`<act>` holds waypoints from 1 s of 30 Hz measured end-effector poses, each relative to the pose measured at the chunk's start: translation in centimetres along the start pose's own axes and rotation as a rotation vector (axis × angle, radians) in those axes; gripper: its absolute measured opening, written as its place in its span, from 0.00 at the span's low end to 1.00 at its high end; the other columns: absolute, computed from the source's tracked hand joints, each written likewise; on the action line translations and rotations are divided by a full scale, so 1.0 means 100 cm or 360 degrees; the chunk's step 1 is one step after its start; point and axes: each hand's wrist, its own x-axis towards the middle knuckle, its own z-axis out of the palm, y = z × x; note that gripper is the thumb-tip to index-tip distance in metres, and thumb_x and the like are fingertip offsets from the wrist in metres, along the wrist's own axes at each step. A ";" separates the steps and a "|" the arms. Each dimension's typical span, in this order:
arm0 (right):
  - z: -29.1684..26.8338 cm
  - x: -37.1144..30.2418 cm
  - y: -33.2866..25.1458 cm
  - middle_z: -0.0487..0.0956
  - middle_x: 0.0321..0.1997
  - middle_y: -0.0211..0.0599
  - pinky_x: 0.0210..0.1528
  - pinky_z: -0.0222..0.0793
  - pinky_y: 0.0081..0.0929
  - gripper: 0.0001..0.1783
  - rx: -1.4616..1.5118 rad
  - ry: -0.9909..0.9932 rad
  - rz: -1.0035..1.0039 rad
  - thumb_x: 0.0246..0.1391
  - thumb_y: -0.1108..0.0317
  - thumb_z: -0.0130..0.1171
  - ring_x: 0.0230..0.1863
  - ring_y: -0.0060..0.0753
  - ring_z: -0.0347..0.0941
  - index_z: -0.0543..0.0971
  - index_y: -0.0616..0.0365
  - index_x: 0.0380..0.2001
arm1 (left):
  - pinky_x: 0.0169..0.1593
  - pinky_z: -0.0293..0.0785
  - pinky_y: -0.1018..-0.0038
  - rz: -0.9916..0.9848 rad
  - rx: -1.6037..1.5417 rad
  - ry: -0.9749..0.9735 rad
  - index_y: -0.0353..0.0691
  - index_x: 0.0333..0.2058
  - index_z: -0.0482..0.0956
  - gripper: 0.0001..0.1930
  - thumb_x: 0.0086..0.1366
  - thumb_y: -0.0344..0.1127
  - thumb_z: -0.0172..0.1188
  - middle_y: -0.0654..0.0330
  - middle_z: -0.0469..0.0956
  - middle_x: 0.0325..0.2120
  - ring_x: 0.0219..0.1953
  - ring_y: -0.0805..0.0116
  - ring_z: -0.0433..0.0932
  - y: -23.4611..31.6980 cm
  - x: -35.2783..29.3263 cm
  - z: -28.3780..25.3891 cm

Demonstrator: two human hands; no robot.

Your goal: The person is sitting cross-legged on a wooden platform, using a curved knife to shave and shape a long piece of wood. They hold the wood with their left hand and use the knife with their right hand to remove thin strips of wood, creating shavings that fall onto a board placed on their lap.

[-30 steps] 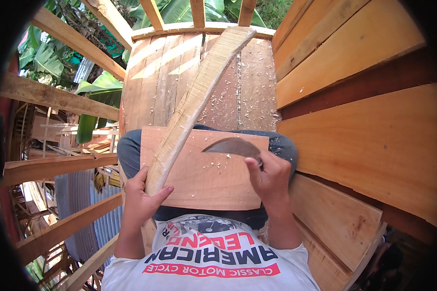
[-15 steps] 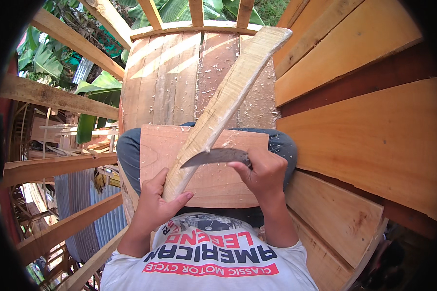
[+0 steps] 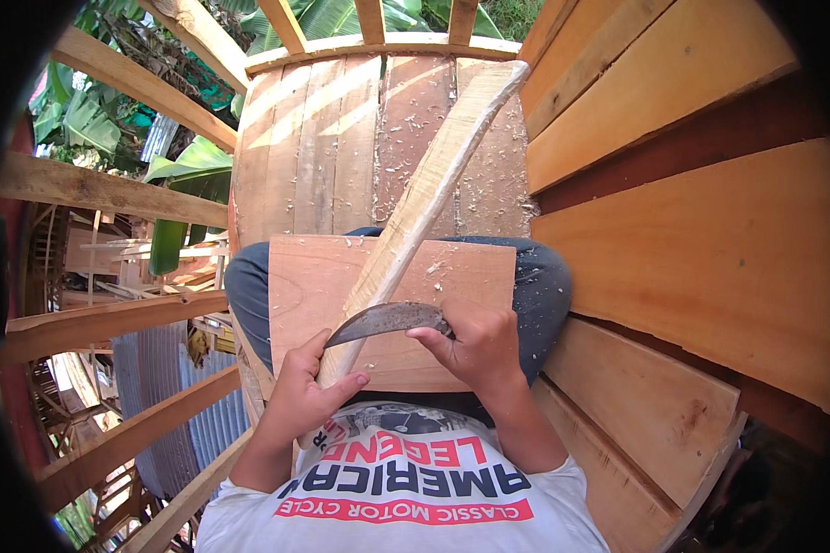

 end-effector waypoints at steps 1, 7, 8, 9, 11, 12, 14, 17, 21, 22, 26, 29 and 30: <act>-0.008 0.006 -0.001 0.67 0.10 0.37 0.15 0.61 0.33 0.31 -0.0157 -0.0021 -0.0034 0.46 0.39 0.64 0.12 0.42 0.68 0.69 0.55 0.11 | 0.39 0.72 0.76 0.0001 0.0002 -0.0014 0.29 0.45 0.74 0.22 0.53 0.34 0.67 0.56 0.80 0.32 0.34 0.73 0.76 0.000 0.000 0.001; -0.018 0.017 0.008 0.66 0.10 0.39 0.16 0.60 0.32 0.32 -0.0255 0.0137 -0.0122 0.49 0.39 0.61 0.13 0.44 0.68 0.69 0.57 0.11 | 0.37 0.70 0.77 -0.0002 0.0020 -0.0024 0.29 0.47 0.74 0.23 0.54 0.34 0.67 0.58 0.79 0.30 0.33 0.76 0.74 0.005 -0.002 0.002; -0.015 0.015 0.018 0.64 0.10 0.39 0.17 0.58 0.32 0.34 -0.0115 0.0266 0.0045 0.52 0.39 0.59 0.13 0.41 0.66 0.67 0.58 0.12 | 0.35 0.71 0.77 0.0021 0.0009 -0.0074 0.29 0.46 0.74 0.23 0.55 0.36 0.67 0.57 0.78 0.28 0.31 0.76 0.75 0.003 -0.002 0.002; -0.013 0.014 0.029 0.62 0.09 0.39 0.17 0.57 0.31 0.35 0.0035 0.0392 0.0212 0.55 0.39 0.56 0.12 0.38 0.64 0.66 0.60 0.12 | 0.32 0.71 0.76 0.0039 0.0004 -0.0116 0.29 0.45 0.74 0.22 0.56 0.38 0.67 0.56 0.78 0.26 0.28 0.75 0.75 -0.003 -0.004 0.002; -0.037 0.028 0.048 0.55 0.12 0.25 0.19 0.45 0.27 0.38 0.0164 0.0692 0.0734 0.60 0.34 0.45 0.18 0.19 0.51 0.60 0.59 0.14 | 0.29 0.70 0.76 0.0020 -0.0017 -0.0155 0.30 0.44 0.74 0.22 0.57 0.40 0.67 0.57 0.77 0.24 0.25 0.76 0.75 -0.015 -0.010 0.000; -0.048 0.024 0.057 0.55 0.13 0.23 0.19 0.45 0.27 0.38 0.0153 0.0684 0.0690 0.60 0.34 0.45 0.18 0.18 0.51 0.60 0.59 0.15 | 0.28 0.70 0.76 -0.0012 -0.0020 -0.0173 0.30 0.44 0.75 0.22 0.57 0.40 0.67 0.59 0.77 0.23 0.24 0.77 0.74 -0.019 -0.012 0.001; -0.057 0.016 0.067 0.56 0.14 0.20 0.19 0.44 0.28 0.38 0.0157 0.0652 0.0583 0.60 0.33 0.46 0.19 0.17 0.51 0.60 0.59 0.15 | 0.27 0.68 0.77 -0.0129 -0.0115 -0.0180 0.31 0.45 0.75 0.21 0.58 0.40 0.66 0.63 0.75 0.22 0.23 0.78 0.72 -0.022 -0.013 -0.002; -0.029 0.008 0.028 0.60 0.12 0.39 0.18 0.55 0.31 0.35 0.0262 0.0267 0.0232 0.57 0.39 0.54 0.13 0.35 0.60 0.65 0.61 0.13 | 0.26 0.66 0.79 -0.0253 -0.0354 -0.0256 0.32 0.46 0.75 0.21 0.60 0.40 0.65 0.67 0.72 0.21 0.22 0.79 0.69 -0.024 -0.008 -0.004; -0.005 -0.001 -0.004 0.65 0.11 0.38 0.16 0.60 0.33 0.33 0.0092 -0.0036 -0.0015 0.47 0.38 0.62 0.14 0.44 0.68 0.66 0.56 0.11 | 0.27 0.65 0.80 -0.0187 -0.0441 -0.0386 0.33 0.49 0.73 0.22 0.61 0.40 0.63 0.68 0.71 0.22 0.23 0.81 0.68 -0.018 -0.002 0.000; -0.005 0.000 -0.003 0.65 0.10 0.37 0.16 0.60 0.33 0.33 0.0049 -0.0024 -0.0016 0.45 0.37 0.63 0.13 0.42 0.68 0.66 0.55 0.11 | 0.28 0.65 0.80 -0.0203 -0.0422 -0.0427 0.33 0.50 0.73 0.22 0.62 0.41 0.62 0.68 0.71 0.22 0.24 0.81 0.68 -0.014 -0.002 0.000; -0.009 0.007 0.006 0.65 0.10 0.35 0.14 0.59 0.30 0.34 -0.0199 0.0073 -0.0152 0.40 0.34 0.64 0.11 0.39 0.67 0.66 0.53 0.10 | 0.29 0.65 0.80 -0.0205 -0.0321 -0.0448 0.33 0.52 0.71 0.24 0.62 0.40 0.62 0.68 0.71 0.22 0.25 0.81 0.68 -0.009 -0.003 -0.001; -0.013 0.012 0.009 0.65 0.09 0.34 0.15 0.59 0.31 0.34 -0.0253 0.0082 -0.0180 0.38 0.34 0.65 0.12 0.38 0.67 0.66 0.53 0.10 | 0.29 0.66 0.79 -0.0178 -0.0361 -0.0433 0.33 0.53 0.70 0.24 0.62 0.40 0.62 0.67 0.72 0.22 0.25 0.81 0.68 -0.015 -0.004 0.000; -0.012 0.012 0.009 0.65 0.09 0.35 0.15 0.59 0.31 0.34 -0.0233 0.0121 -0.0183 0.41 0.34 0.64 0.12 0.38 0.66 0.66 0.54 0.10 | 0.29 0.66 0.79 -0.0156 -0.0370 -0.0425 0.33 0.53 0.70 0.24 0.62 0.40 0.62 0.67 0.72 0.22 0.25 0.81 0.68 -0.016 -0.005 0.001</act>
